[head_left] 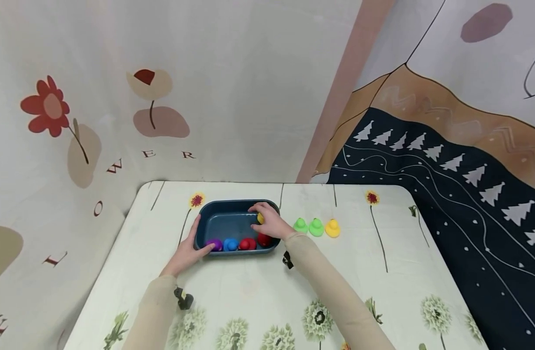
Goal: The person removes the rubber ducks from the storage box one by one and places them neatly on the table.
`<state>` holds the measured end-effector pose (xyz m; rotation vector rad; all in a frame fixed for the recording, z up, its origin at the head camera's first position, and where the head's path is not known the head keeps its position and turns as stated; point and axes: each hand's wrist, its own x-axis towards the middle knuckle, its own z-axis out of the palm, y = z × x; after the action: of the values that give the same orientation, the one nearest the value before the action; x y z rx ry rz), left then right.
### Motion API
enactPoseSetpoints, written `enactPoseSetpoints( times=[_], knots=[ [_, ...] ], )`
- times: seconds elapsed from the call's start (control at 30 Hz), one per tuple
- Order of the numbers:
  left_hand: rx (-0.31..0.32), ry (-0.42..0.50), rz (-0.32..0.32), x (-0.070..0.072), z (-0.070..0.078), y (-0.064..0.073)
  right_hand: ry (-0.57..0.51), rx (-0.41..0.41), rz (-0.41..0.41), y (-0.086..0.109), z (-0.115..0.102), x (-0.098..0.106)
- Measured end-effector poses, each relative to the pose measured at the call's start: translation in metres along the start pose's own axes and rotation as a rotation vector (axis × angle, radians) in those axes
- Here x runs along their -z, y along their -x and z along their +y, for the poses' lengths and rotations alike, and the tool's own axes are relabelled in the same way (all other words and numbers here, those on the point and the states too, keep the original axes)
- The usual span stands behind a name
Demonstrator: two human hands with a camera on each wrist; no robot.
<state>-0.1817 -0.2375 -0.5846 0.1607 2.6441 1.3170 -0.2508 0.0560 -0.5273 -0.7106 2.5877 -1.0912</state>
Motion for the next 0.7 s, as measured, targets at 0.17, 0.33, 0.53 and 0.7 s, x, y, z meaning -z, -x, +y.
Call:
enactPoseSetpoints(
  times=[0.17,0.33,0.53,0.7],
  knots=[
    [0.000,-0.003,0.007,0.000,0.000,0.000,-0.058,-0.035,0.011,-0.002,0.000,-0.007],
    [0.002,-0.001,0.003,-0.001,-0.001,0.000,-0.080,-0.063,0.000,-0.002,0.007,-0.013],
    [-0.006,-0.005,0.008,-0.001,-0.002,0.000,-0.083,-0.064,-0.007,-0.003,0.008,-0.021],
    [-0.007,0.007,0.005,-0.001,-0.001,0.000,-0.014,-0.105,-0.006,-0.005,0.007,-0.030]
  ],
)
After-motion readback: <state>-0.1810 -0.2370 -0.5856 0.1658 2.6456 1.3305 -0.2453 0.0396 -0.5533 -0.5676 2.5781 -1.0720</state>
